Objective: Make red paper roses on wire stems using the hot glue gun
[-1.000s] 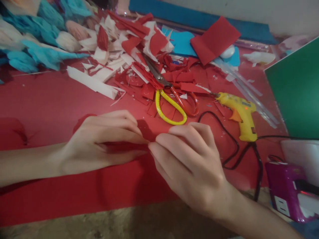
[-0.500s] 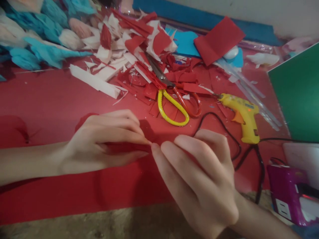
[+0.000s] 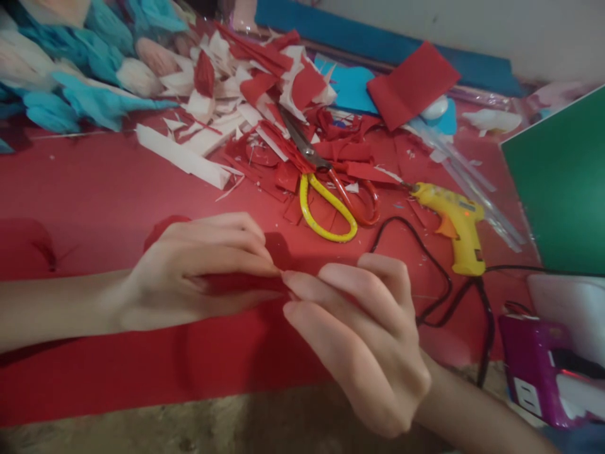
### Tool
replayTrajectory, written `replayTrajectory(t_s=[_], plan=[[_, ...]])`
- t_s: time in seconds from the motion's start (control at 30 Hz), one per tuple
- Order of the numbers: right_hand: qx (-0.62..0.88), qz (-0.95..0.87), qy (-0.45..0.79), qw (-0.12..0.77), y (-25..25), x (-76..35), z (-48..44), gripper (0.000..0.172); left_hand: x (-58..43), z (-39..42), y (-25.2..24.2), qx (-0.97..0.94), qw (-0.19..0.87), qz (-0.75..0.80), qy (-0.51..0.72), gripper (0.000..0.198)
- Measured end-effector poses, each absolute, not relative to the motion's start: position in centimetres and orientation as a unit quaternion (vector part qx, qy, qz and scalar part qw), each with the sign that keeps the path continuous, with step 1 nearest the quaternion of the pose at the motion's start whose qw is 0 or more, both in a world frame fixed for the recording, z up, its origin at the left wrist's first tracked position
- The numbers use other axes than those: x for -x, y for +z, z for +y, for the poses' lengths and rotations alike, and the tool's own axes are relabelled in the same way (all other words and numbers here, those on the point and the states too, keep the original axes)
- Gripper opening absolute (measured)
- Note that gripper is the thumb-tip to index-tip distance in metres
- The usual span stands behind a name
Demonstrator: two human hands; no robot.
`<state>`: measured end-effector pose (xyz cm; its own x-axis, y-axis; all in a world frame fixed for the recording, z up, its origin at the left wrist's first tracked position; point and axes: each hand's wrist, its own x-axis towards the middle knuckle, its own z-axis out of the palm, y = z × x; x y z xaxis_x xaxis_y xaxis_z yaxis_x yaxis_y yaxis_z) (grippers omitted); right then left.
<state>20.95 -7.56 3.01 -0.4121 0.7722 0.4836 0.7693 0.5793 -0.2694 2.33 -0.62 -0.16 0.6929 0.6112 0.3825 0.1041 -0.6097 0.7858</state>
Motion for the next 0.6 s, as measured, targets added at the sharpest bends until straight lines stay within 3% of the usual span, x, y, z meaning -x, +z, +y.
replayTrajectory(t_s=[0.23, 0.47, 0.6], plan=[[0.378, -0.895, 0.012, 0.236, 2.4, -22.4, -7.6, 0.024, -2.2, -0.6, -0.3, -0.848, 0.373, 0.196, 0.322, 0.007], [0.434, -0.852, -0.054, 0.289, 2.0, -21.7, -8.3, 0.026, -2.2, -0.7, -0.4, -0.838, 0.382, 0.194, 0.339, 0.009], [0.407, -0.870, -0.066, 0.271, 2.1, -21.5, -8.0, 0.026, -2.3, -0.6, -0.5, -0.835, 0.386, 0.197, 0.338, 0.011]])
